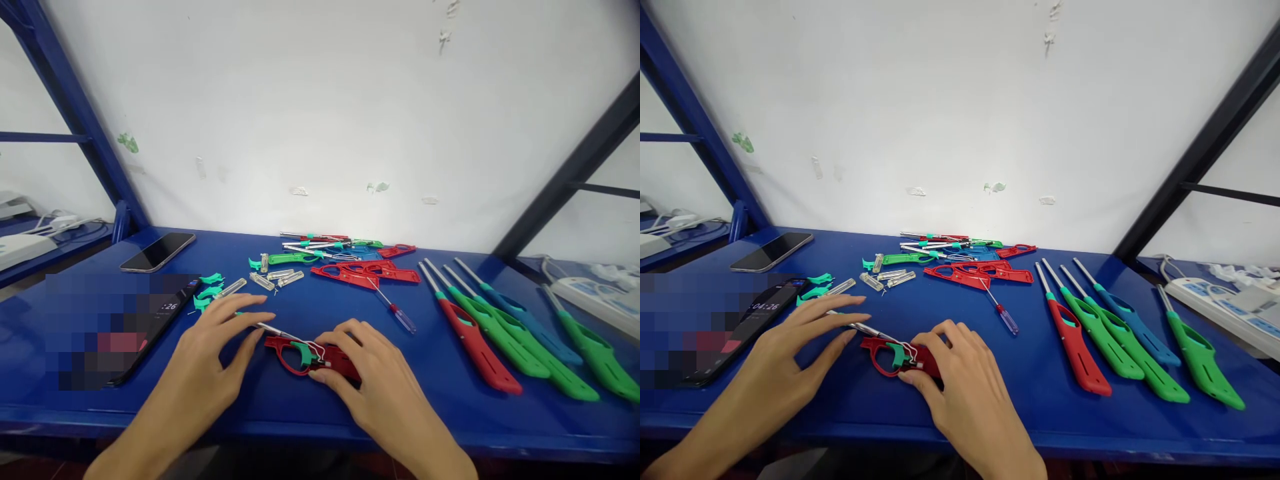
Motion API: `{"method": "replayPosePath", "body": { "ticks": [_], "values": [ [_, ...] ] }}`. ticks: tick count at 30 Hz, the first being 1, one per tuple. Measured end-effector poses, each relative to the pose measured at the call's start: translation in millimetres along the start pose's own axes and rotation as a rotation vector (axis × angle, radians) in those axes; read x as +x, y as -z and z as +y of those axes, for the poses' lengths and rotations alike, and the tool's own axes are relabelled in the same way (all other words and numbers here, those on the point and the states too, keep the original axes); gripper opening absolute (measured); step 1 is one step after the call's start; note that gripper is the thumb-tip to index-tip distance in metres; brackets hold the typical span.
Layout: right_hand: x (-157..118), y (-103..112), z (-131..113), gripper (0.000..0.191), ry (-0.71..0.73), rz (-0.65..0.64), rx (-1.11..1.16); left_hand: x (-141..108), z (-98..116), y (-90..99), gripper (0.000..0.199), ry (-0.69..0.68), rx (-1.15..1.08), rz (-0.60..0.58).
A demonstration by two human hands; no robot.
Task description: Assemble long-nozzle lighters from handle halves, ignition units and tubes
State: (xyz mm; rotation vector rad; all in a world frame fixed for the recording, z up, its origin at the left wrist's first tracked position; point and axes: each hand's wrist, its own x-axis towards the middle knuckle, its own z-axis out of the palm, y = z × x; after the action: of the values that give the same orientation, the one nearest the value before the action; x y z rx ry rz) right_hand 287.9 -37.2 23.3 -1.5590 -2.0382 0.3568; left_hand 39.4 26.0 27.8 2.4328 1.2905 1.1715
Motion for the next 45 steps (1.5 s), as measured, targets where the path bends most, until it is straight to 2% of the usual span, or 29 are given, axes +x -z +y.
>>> {"method": "replayPosePath", "body": {
  "ticks": [3,6,13,18,26,37,45],
  "values": [
    [1,0,-1,0.022,-0.014,0.010,0.003,6,-23,-0.4,0.029,-0.009,0.063,-0.083],
    [2,1,-2,0.021,-0.024,0.004,0.004,10,-33,-2.1,0.027,-0.021,0.078,-0.137],
    [3,1,0,0.020,-0.013,0.005,0.006,12,-27,5.5,0.023,-0.059,0.044,-0.151],
    [2,2,-1,0.020,-0.031,-0.006,0.015,-1,-24,9.3,0.025,0.007,0.019,-0.124],
    [2,0,1,0.021,-0.028,-0.007,0.030,-1,-18,15.2,0.022,0.038,-0.009,-0.204],
    [2,2,0,0.019,-0.034,-0.021,0.034,-2,-18,15.4,0.025,0.114,-0.083,-0.257],
    [5,2,0,0.020,-0.034,-0.022,0.038,1,-19,12.8,0.022,0.101,-0.144,-0.240]
  ]
}}
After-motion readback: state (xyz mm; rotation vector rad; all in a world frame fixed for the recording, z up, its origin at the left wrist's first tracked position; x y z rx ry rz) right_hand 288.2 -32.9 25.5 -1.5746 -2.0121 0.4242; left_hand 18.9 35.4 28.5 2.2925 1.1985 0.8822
